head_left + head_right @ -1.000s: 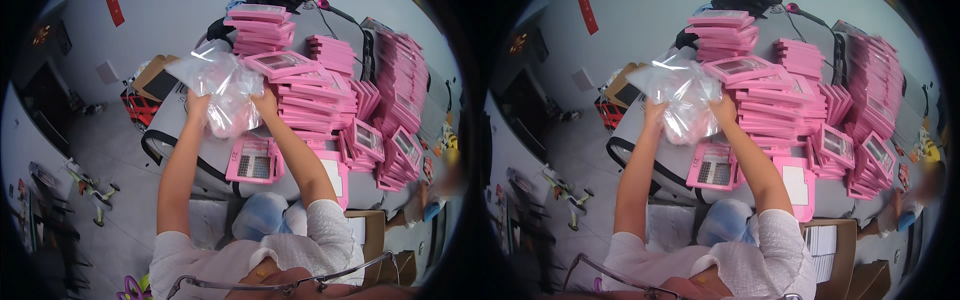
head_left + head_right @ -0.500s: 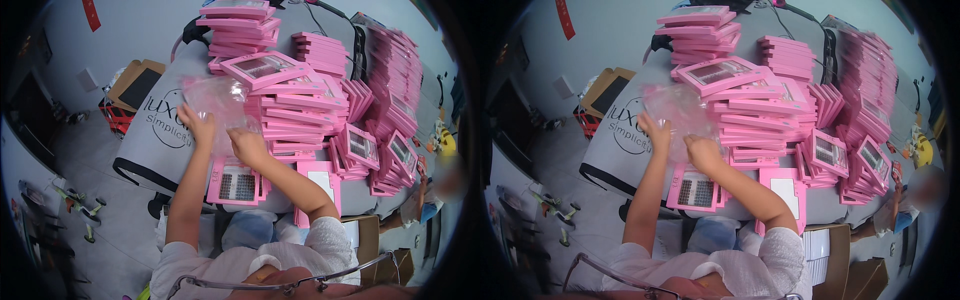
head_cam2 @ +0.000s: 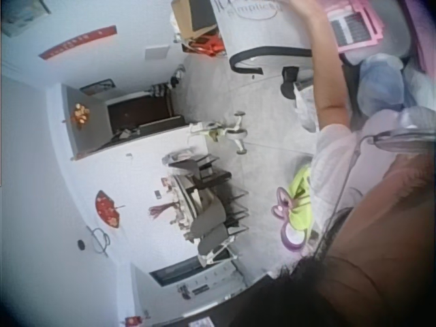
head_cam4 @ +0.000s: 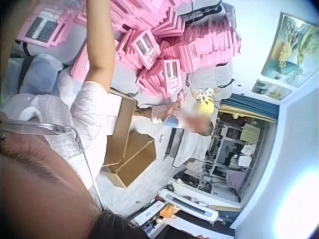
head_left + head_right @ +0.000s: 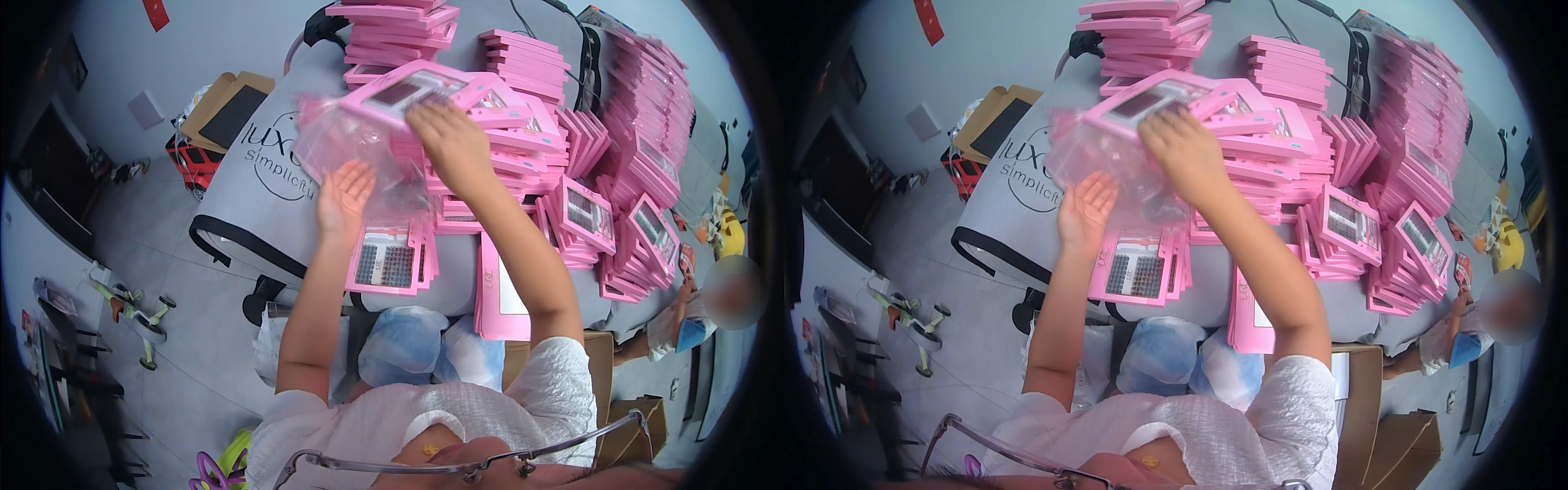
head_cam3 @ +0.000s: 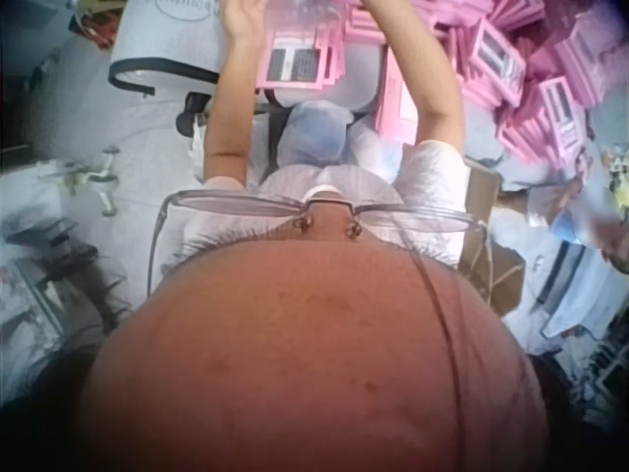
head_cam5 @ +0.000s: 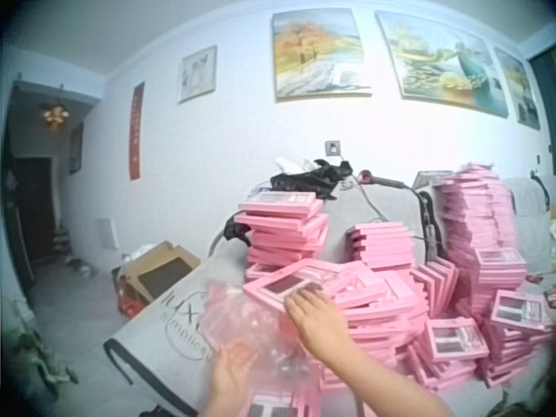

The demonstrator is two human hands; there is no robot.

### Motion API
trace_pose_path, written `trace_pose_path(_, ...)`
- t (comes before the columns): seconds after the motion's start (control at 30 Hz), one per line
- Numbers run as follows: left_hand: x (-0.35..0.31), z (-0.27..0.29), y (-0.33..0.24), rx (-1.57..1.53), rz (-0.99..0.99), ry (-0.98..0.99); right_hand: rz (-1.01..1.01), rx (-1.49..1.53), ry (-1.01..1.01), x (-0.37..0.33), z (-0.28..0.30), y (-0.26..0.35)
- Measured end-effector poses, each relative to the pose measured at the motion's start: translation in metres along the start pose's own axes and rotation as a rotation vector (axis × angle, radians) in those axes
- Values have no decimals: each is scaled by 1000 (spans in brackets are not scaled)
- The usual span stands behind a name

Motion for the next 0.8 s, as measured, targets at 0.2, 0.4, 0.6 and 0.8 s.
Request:
trace_pose_path(0.2, -55, -3, -15, 47, 178, 212, 418, 120, 4, -109, 94, 52)
trace_pose_path(0.4, -120, 16, 29, 484, -168, 260, -625, 726, 125, -189, 107, 58)
trace_pose_path(0.6, -164, 25, 76, 520, -98, 314, -1140, 1244, 126, -211, 104, 81)
trace_pose_path(0.8, -179, 44, 104, 590, -319, 295, -1191, 1279, -12, -257, 105, 103)
Point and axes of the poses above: each hand's wrist, its own x-axis towards the middle knuckle, its own z-axis out of the back of the hand, y = z × x, the point moved 2 cm from there along x, towards the middle knuckle, and after that the axes turned 7 degrees about -x, right-handed, at the moved point
